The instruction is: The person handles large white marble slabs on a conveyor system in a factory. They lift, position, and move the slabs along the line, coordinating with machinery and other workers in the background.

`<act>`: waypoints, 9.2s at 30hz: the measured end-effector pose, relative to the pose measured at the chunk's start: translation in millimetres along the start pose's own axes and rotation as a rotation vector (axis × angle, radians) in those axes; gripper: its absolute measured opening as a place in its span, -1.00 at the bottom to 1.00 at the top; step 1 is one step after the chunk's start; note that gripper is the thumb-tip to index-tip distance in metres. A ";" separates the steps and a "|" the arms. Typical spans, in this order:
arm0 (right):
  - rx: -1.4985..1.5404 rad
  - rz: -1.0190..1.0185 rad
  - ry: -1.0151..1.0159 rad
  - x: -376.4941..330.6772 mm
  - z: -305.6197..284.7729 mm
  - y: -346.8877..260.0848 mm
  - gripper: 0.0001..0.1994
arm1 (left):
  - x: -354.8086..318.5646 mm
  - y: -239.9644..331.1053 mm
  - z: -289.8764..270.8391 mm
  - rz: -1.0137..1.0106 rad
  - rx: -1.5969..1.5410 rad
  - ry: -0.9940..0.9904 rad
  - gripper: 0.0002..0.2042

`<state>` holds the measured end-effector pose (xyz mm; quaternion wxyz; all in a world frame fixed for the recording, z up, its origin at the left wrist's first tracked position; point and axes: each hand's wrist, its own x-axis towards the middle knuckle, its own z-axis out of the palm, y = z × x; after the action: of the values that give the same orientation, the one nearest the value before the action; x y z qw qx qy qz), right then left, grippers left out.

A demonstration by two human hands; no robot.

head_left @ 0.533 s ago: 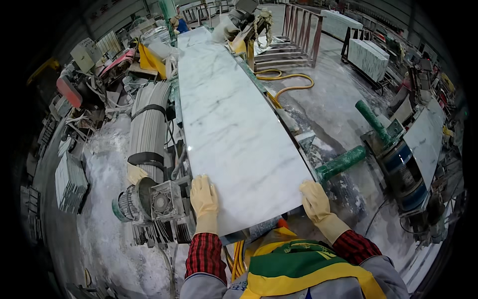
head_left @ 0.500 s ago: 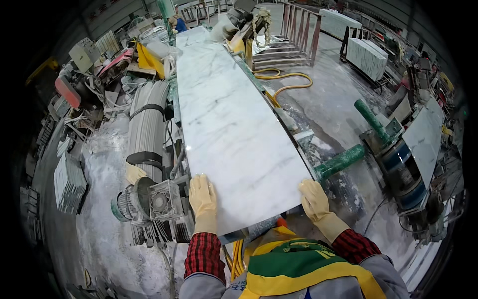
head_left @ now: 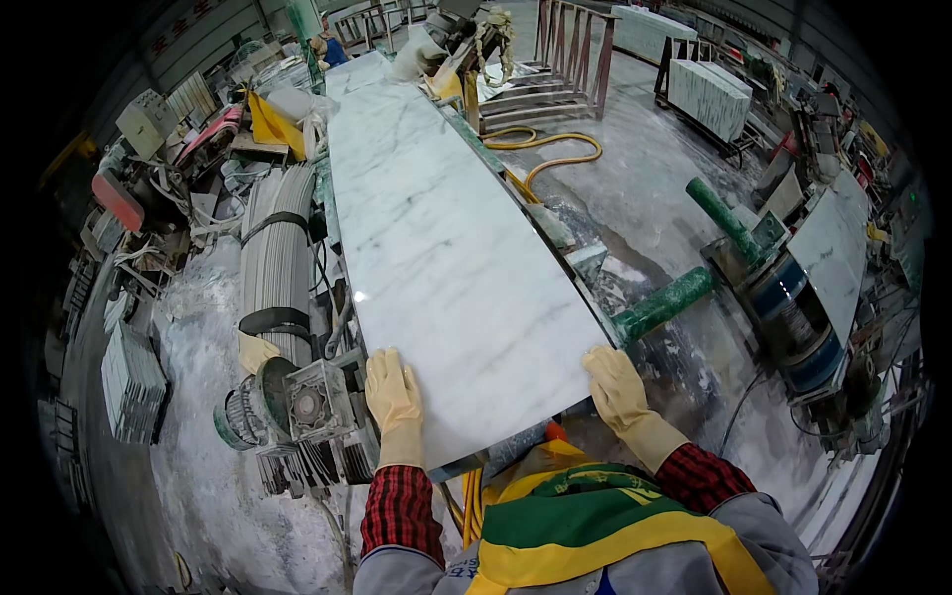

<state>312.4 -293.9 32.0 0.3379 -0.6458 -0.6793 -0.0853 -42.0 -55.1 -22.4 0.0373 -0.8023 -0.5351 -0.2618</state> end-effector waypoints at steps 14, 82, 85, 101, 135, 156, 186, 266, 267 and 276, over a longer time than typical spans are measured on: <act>-0.018 0.013 -0.021 -16.0 -1.6 -0.6 -0.67 | -8.9 -2.9 -3.3 0.003 -0.009 -0.054 -0.54; 0.040 0.786 -0.012 -122.9 -38.2 -10.5 -0.65 | -39.4 24.4 -59.8 0.076 -0.121 -0.168 -0.52; 0.244 1.250 -0.189 -150.3 -22.7 5.5 -0.52 | -41.9 35.4 -62.2 0.226 -0.114 -0.175 -0.54; 0.631 1.179 -0.507 -178.4 86.6 8.7 -0.30 | -4.8 44.3 -53.2 0.464 -0.167 -0.361 -0.43; 1.360 1.628 0.407 -196.6 -15.5 118.1 -0.50 | 16.9 102.3 -125.8 -0.158 -0.947 -0.333 -0.64; 0.236 1.752 0.425 -252.0 -480.7 309.6 -0.32 | 5.7 608.4 44.6 -0.335 -1.052 -0.886 -0.52; 1.036 1.666 1.266 -442.8 -372.2 379.3 -0.48 | 50.1 904.1 286.5 0.152 -0.492 -1.351 -0.31; -0.744 1.263 0.136 -365.9 -427.6 601.8 -0.17 | 35.9 1177.2 318.0 1.544 -0.459 -0.595 -0.26; -0.761 1.244 0.127 -363.5 -433.5 619.3 -0.15 | 36.4 1178.7 316.8 1.545 -0.442 -0.606 -0.26; -0.666 1.223 0.077 -353.4 -479.5 732.0 -0.02 | 39.9 1198.0 304.5 1.529 -0.291 -0.708 -0.23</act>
<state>1142.1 -737.7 -40.7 0.1331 -0.9782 -0.1187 -0.1065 1137.4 -426.6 -2.0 -0.0692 -0.9742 0.2120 0.0353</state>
